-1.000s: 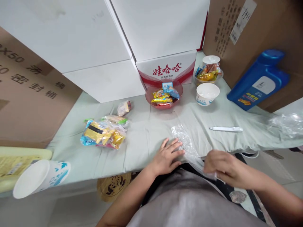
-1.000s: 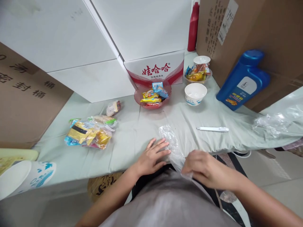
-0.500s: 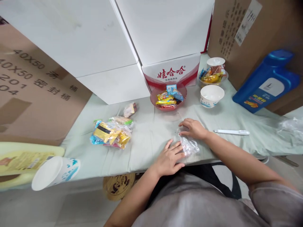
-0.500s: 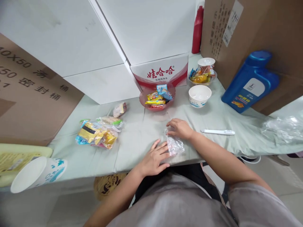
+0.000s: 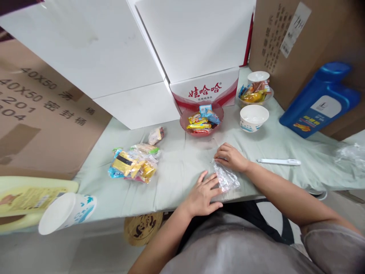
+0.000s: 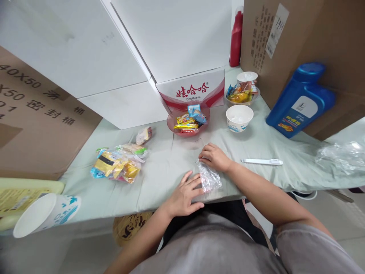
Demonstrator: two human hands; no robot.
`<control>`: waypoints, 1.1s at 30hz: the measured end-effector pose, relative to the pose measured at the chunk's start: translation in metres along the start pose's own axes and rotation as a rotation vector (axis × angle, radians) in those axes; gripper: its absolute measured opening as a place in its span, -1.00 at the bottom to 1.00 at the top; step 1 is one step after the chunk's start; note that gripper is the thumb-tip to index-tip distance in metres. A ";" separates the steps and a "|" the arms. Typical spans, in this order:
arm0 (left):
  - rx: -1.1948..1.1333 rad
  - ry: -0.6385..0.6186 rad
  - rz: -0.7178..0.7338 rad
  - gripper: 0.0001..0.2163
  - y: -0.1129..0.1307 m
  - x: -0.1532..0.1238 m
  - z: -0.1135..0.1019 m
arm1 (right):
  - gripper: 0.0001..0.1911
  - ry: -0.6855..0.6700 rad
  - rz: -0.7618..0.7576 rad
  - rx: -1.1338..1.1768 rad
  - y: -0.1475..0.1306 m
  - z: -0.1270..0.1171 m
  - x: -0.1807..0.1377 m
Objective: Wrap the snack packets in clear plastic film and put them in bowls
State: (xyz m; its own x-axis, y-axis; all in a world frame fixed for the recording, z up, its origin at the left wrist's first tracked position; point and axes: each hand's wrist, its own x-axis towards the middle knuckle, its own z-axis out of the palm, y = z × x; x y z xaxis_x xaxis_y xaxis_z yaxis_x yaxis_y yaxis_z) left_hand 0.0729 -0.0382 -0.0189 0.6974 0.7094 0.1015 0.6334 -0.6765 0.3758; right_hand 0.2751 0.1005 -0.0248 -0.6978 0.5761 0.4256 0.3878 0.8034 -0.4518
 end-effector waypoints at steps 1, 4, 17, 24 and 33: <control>0.001 0.003 -0.002 -0.60 0.000 0.000 0.000 | -0.78 -0.014 0.007 -0.023 0.000 0.001 0.000; 0.001 0.005 -0.002 -0.62 0.001 0.000 0.000 | -0.74 -0.077 0.057 -0.127 -0.002 0.005 0.001; -0.104 0.353 -0.108 -0.57 -0.001 -0.007 0.010 | -0.77 0.018 0.250 -0.322 -0.003 0.003 0.002; 0.209 0.296 -0.064 -0.60 0.001 0.011 -0.001 | -0.72 -0.085 0.260 -0.367 -0.006 0.009 0.005; 0.119 0.225 0.003 -0.75 -0.005 0.012 -0.004 | -0.68 0.147 0.242 -0.140 0.013 -0.016 -0.006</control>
State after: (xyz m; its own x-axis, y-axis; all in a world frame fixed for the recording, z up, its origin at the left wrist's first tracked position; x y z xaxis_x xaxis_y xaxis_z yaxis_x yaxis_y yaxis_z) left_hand 0.0761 -0.0254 -0.0159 0.6159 0.7244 0.3098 0.6757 -0.6879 0.2650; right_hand 0.2940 0.1101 -0.0203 -0.4846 0.7604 0.4324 0.6184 0.6474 -0.4455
